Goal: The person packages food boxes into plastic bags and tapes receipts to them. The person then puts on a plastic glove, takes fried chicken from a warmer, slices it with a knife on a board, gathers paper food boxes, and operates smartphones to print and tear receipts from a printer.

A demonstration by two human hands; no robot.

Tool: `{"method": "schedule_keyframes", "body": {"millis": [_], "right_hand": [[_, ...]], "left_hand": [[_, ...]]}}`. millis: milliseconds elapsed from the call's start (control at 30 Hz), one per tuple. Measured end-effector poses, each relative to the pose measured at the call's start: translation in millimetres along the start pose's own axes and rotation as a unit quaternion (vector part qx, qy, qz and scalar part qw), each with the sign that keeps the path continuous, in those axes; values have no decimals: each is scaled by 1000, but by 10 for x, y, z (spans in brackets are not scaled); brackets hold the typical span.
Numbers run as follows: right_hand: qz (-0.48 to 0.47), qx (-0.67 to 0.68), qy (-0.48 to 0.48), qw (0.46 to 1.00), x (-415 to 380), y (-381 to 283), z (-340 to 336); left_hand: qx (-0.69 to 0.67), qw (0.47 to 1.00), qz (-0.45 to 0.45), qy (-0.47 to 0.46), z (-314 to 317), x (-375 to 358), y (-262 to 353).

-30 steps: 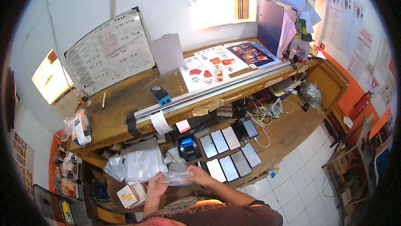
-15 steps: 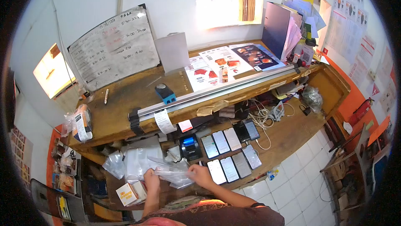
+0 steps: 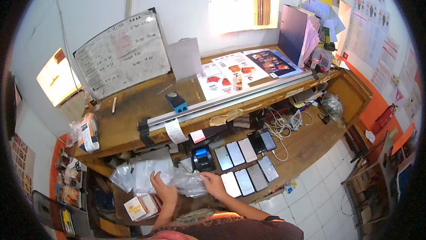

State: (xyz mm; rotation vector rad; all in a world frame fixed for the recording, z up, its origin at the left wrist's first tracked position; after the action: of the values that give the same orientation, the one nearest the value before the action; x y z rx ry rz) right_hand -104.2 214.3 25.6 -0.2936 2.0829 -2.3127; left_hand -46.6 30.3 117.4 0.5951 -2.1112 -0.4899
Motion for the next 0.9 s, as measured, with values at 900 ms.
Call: {"method": "schedule_keyframes", "body": {"millis": [900], "right_hand": [[97,11,81,992,132,-40,-429]], "left_hand": [[-62,960,122,-243,254,102,-538]]}}
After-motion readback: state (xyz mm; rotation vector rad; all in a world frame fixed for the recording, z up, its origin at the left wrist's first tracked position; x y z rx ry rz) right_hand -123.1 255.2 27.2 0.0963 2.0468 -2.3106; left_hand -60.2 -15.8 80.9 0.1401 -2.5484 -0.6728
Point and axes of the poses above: each hand's wrist, its own x-axis towards the middle knuckle, its own z-axis out of the palm, y = z × x, the point moved 1 cm from there along x, towards the middle knuckle, and after that the axes turned 6 degrees about -z, right-handed, at the moved point
